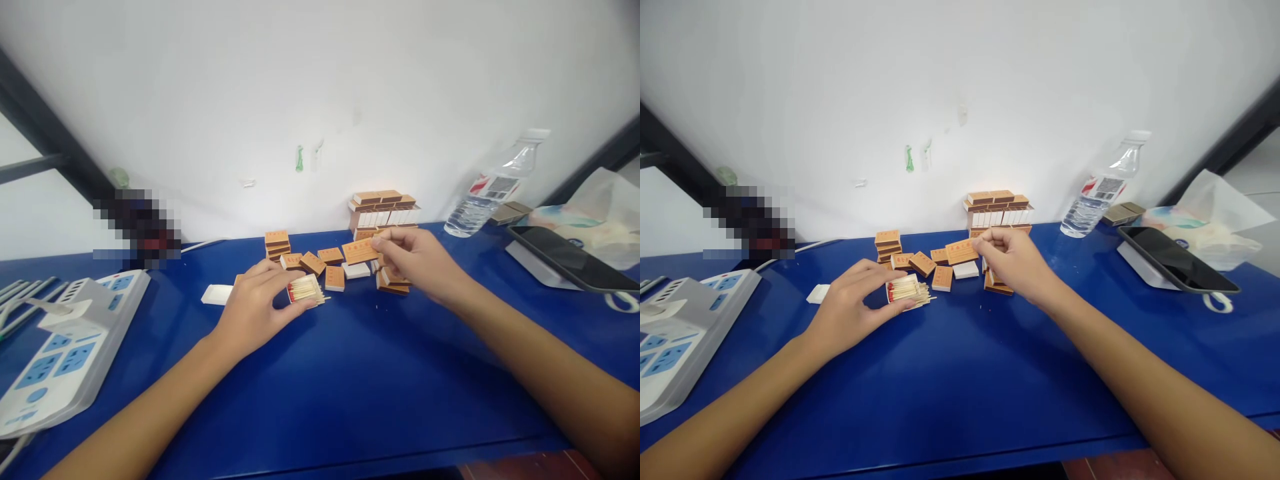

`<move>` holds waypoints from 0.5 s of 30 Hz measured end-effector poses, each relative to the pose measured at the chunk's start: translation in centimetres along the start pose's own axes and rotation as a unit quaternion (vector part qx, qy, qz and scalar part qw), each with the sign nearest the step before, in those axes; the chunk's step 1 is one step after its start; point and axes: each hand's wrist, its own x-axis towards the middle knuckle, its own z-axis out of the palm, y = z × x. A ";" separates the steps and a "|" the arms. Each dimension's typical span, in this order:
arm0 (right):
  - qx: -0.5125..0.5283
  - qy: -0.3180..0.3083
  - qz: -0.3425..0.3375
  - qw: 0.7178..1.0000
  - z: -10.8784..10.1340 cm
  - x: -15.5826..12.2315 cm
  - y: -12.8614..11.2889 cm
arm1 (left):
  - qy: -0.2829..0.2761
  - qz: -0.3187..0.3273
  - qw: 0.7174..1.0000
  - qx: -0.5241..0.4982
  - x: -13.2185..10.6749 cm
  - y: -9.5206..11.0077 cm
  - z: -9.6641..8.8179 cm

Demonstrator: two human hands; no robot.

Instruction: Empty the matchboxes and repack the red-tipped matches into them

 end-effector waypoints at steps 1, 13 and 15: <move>-0.020 0.018 -0.010 1.000 -0.7 0.3 -0.1 | -0.010 0.006 1.000 -0.002 -0.1 0.1 0.1; -0.161 -0.024 0.098 0.982 -5.9 2.4 2.2 | -0.045 0.019 0.999 -0.007 0.2 1.0 -0.1; -0.185 -0.039 0.105 0.976 -6.2 2.5 2.2 | -0.040 0.018 0.999 -0.006 0.2 1.2 -0.1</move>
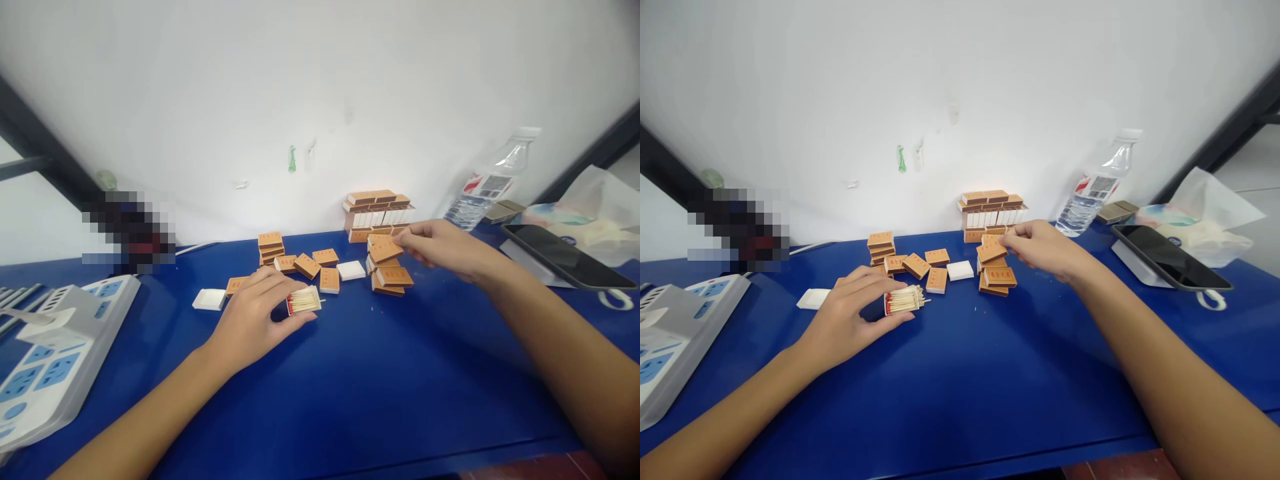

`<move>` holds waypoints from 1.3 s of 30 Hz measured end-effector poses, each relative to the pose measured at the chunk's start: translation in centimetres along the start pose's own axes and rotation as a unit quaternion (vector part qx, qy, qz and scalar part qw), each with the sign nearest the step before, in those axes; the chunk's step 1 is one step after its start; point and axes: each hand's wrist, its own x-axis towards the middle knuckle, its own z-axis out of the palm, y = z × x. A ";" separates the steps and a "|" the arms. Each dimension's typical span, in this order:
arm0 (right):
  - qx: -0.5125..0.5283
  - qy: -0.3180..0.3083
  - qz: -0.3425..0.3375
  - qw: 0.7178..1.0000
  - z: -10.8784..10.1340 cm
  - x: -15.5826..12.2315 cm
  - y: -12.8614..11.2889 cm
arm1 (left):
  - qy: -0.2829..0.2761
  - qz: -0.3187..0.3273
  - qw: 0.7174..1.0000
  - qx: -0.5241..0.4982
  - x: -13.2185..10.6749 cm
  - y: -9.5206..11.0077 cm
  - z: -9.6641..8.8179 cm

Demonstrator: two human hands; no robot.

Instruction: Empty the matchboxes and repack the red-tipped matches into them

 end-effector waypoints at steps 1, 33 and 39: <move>-0.028 -0.011 0.000 1.000 -0.2 0.0 0.0 | 0.001 0.001 1.000 0.001 0.0 0.1 0.0; -0.353 0.183 -0.027 0.917 2.5 2.5 -0.6 | -0.002 0.008 1.000 0.007 -0.1 -0.2 0.2; -0.341 0.191 -0.009 0.920 1.2 0.5 -1.6 | -0.007 0.000 1.000 -0.006 -0.2 -0.5 0.3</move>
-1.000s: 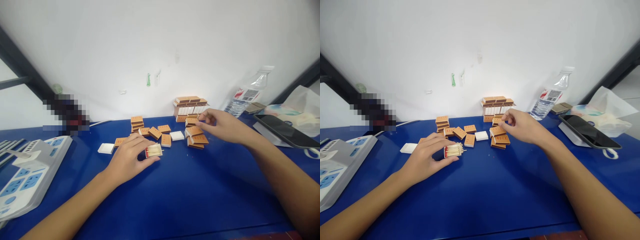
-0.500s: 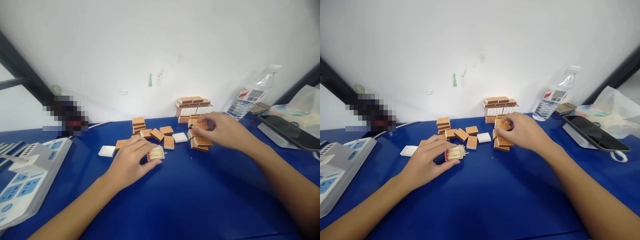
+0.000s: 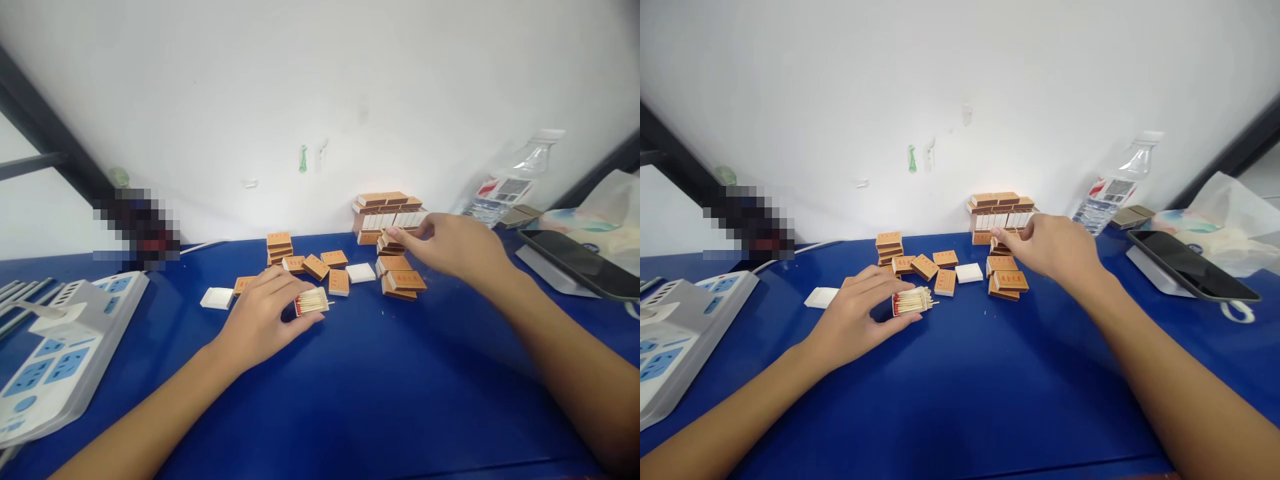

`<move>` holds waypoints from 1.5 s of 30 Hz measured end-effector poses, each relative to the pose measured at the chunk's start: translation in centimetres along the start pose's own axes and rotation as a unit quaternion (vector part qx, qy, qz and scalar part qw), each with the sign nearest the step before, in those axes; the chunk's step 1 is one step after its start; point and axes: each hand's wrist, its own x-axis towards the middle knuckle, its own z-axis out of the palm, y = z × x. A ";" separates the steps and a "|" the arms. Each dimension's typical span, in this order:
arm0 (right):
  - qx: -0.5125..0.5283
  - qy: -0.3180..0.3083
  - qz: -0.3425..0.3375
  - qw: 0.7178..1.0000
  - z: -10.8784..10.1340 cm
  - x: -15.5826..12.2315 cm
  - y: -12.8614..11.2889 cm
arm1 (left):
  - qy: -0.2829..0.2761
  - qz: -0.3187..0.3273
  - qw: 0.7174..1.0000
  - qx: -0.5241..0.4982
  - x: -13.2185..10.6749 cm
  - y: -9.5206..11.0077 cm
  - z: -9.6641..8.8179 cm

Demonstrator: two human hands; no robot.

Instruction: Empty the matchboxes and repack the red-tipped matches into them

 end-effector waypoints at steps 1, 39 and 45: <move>-0.003 -0.019 -0.005 1.000 -0.2 -0.4 -0.1 | -0.006 0.000 1.000 -0.003 0.0 0.1 0.1; 0.470 -0.262 -0.190 0.821 2.3 -7.6 -8.3 | 0.004 -0.002 0.999 -0.046 0.6 -0.2 0.5; 0.440 -0.169 -0.228 0.852 3.8 -6.8 -8.5 | 0.012 -0.019 1.000 -0.016 0.5 -1.2 0.4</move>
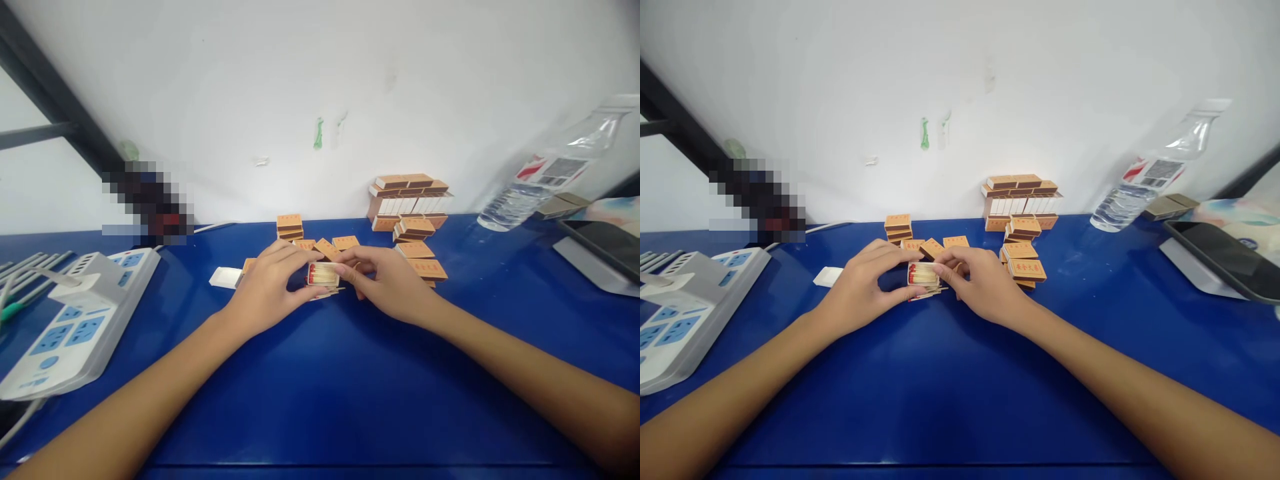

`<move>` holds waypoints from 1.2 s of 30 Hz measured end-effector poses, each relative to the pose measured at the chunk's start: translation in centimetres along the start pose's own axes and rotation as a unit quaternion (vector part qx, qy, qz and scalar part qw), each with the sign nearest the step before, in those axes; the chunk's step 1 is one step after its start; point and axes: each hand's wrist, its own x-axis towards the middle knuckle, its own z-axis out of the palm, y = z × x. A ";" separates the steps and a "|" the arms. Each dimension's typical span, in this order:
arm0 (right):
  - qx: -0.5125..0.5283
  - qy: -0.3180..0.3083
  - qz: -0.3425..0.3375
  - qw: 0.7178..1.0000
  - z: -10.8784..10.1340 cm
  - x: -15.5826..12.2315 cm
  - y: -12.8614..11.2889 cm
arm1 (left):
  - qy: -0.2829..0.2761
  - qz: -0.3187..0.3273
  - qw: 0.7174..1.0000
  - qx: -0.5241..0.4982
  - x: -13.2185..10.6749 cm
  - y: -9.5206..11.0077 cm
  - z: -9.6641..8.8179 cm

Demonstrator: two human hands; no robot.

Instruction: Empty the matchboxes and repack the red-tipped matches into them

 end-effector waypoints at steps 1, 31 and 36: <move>-0.018 0.012 -0.012 1.000 0.1 0.1 0.2 | -0.002 -0.005 1.000 0.004 0.0 -0.1 -0.1; -0.337 0.144 -0.447 0.816 -0.8 -1.6 0.8 | -0.057 -0.137 0.982 -0.116 0.2 -0.3 -1.3; -0.372 0.134 -0.467 0.791 -1.2 -2.0 -0.3 | -0.035 -0.122 0.980 -0.154 0.4 0.0 -1.8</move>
